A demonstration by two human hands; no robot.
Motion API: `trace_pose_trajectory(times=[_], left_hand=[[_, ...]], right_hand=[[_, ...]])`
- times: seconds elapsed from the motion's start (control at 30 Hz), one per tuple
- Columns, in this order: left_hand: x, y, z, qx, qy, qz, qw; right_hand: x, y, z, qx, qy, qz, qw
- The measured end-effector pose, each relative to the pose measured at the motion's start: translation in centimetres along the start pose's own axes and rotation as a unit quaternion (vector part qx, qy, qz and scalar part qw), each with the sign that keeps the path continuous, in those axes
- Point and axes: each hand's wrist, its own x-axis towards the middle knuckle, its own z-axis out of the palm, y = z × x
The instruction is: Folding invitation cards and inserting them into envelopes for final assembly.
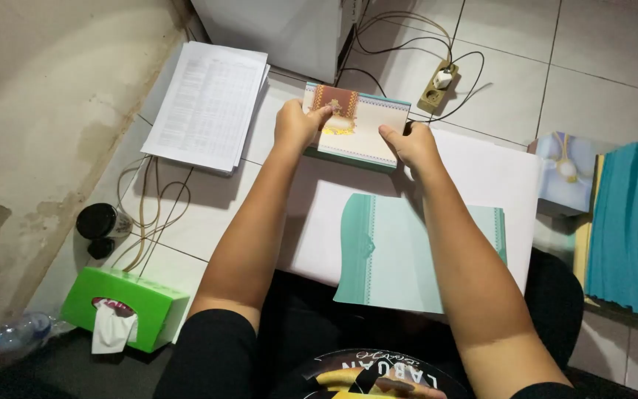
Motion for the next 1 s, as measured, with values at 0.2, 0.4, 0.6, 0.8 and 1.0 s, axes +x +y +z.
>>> trace_pose_trajectory(times=[0.2, 0.4, 0.6, 0.8, 1.0], left_hand=[[0.9, -2.9, 0.2, 0.012, 0.077, 0.067, 0.995], [3.1, -13.6, 1.4, -0.054, -0.028, -0.001, 0.998], [-2.0, -8.5, -0.7, -0.167, -0.033, 0.051, 0.984], [3.1, -11.4, 2.9, -0.182, 0.002, -0.013, 0.983], [-1.4, -7.1, 0.2, -0.164, -0.018, -0.050, 0.985]], right_hand=[[0.4, 3.0, -1.9, -0.071, 0.102, -0.119, 0.985], [-2.9, 17.5, -14.3, -0.227, 0.230, -0.040, 0.945], [-6.8, 20.1, -16.2, -0.059, 0.109, 0.146, 0.981], [-4.8, 22.4, -15.5, -0.084, 0.133, 0.060, 0.986], [-2.4, 23.9, -15.0, -0.066, 0.147, 0.081, 0.984]])
